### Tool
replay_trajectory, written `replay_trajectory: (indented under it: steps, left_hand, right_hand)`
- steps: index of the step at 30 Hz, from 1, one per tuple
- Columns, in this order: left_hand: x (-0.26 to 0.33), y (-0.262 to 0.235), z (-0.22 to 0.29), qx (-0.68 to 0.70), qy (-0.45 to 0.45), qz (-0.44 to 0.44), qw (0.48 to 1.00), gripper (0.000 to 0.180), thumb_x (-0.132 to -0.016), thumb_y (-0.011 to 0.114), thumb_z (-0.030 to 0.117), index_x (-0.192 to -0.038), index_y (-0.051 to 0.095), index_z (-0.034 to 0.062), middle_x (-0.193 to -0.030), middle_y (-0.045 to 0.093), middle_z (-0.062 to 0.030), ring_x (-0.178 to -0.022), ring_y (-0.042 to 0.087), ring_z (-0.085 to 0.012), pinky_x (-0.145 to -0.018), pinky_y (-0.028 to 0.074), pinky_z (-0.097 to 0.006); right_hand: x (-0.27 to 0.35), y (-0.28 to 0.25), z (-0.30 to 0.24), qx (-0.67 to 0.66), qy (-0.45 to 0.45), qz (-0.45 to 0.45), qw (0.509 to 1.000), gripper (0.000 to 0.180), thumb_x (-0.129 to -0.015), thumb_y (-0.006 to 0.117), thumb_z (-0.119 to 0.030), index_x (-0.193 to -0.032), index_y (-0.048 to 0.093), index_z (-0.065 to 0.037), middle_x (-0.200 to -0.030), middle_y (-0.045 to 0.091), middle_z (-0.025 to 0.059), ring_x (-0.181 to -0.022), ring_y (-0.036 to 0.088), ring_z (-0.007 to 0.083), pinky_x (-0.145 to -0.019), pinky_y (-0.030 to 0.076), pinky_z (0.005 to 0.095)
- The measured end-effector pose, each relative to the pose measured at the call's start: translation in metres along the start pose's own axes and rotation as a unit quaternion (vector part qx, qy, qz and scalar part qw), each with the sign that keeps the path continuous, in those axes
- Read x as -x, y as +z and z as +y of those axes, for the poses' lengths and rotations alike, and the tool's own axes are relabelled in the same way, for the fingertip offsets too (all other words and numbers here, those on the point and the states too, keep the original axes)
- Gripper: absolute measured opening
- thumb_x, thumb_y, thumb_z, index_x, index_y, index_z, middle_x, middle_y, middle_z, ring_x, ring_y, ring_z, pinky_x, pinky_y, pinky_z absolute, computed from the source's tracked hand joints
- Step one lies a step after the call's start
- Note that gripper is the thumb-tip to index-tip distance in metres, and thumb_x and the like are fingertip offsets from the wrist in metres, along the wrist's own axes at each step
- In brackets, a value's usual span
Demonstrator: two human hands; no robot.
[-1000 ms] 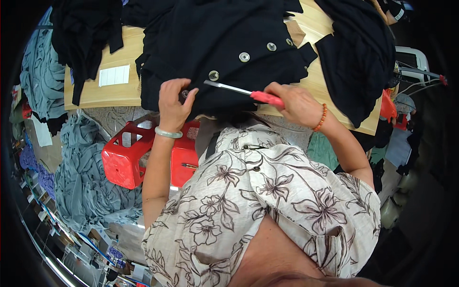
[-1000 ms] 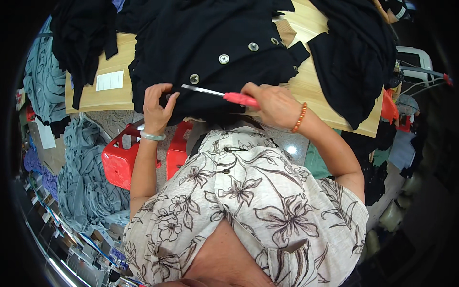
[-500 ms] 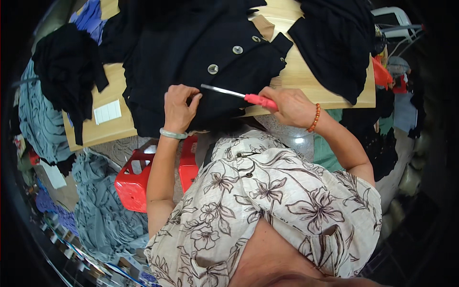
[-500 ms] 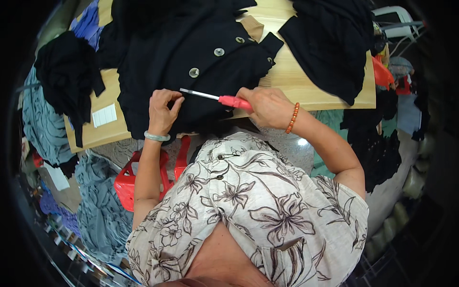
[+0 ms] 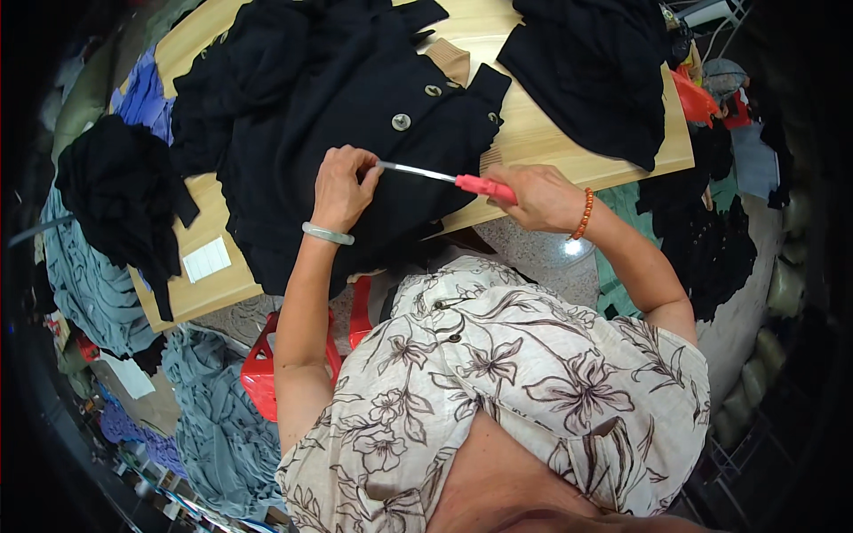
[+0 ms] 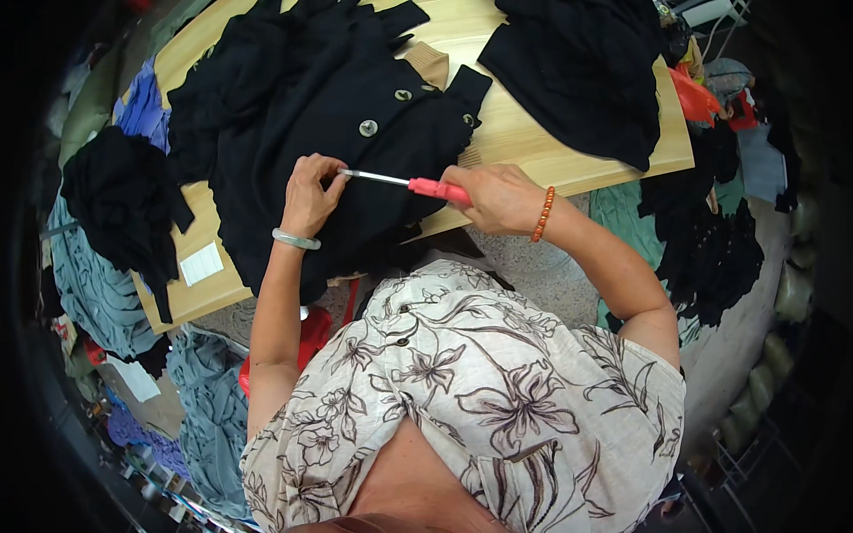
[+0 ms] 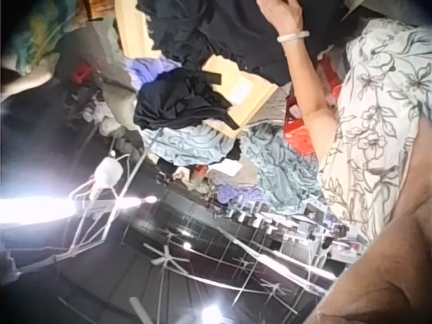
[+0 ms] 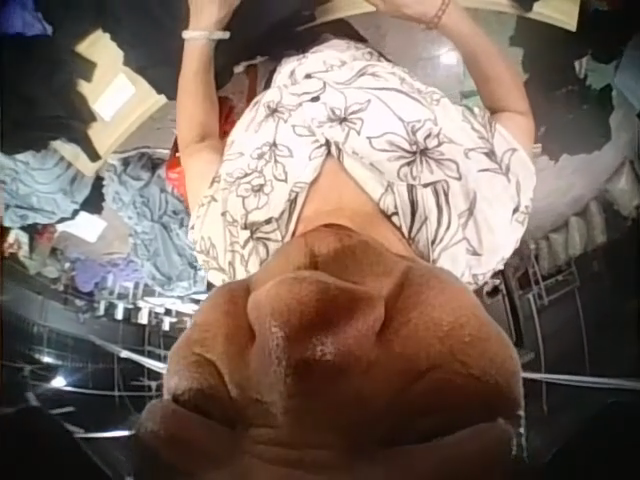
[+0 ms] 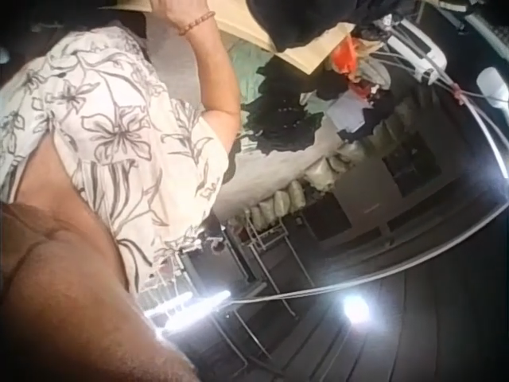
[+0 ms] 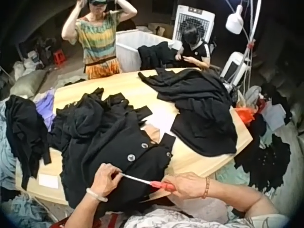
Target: Trim loose threads from sweaters using scissors at a workbench.
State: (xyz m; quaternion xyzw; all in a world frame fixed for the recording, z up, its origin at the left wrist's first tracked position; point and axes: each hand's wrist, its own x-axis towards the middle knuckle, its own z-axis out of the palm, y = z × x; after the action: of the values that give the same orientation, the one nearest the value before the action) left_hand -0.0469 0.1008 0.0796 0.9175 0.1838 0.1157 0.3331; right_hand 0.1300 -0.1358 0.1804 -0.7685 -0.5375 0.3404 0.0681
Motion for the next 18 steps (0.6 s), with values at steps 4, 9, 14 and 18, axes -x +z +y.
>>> replay_trajectory:
  steps: [4,9,14,18]
  left_hand:
    - [-0.042,0.016,0.025,0.045,0.005,0.079,0.996,0.032,-0.08,0.074,0.015,-0.108,0.063,0.0054,-0.1,0.059,-0.0128,-0.091,0.061,-0.0308,-0.078,0.05,-0.04]
    - [-0.072,0.023,0.021,0.045,-0.058,-0.048,0.996,0.016,-0.077,0.072,0.005,-0.09,0.065,-0.0005,-0.083,0.062,-0.0112,-0.07,0.062,-0.0245,-0.067,0.05,-0.035]
    - [-0.074,0.019,0.018,0.085,-0.037,-0.108,0.99,0.01,-0.076,0.072,0.005,-0.084,0.067,0.0027,-0.078,0.061,-0.011,-0.078,0.062,-0.0272,-0.071,0.05,-0.037]
    - [-0.107,0.026,0.037,-0.016,0.02,-0.056,0.998,0.021,-0.083,0.071,0.02,-0.098,0.07,0.0054,-0.091,0.062,-0.0124,-0.095,0.06,-0.0299,-0.083,0.049,-0.04]
  right_hand:
    - [0.006,-0.008,0.023,-0.012,0.028,0.057,0.998,0.027,-0.092,0.06,-0.023,-0.114,0.055,-0.009,-0.092,0.065,0.0192,-0.088,0.063,0.0386,-0.077,0.048,0.0467]
    - [0.006,-0.012,0.033,0.035,0.083,0.048,0.995,0.025,-0.091,0.059,-0.027,-0.11,0.057,-0.009,-0.08,0.065,0.0193,-0.081,0.064,0.04,-0.075,0.048,0.0482]
    - [0.012,-0.012,0.034,0.005,0.083,-0.005,0.997,0.023,-0.091,0.059,-0.026,-0.106,0.059,-0.009,-0.083,0.066,0.0199,-0.085,0.065,0.0391,-0.077,0.049,0.0485]
    - [0.015,-0.003,0.056,-0.044,0.06,0.107,0.991,0.022,-0.092,0.058,-0.025,-0.107,0.058,-0.008,-0.082,0.065,0.02,-0.085,0.064,0.0398,-0.077,0.049,0.0483]
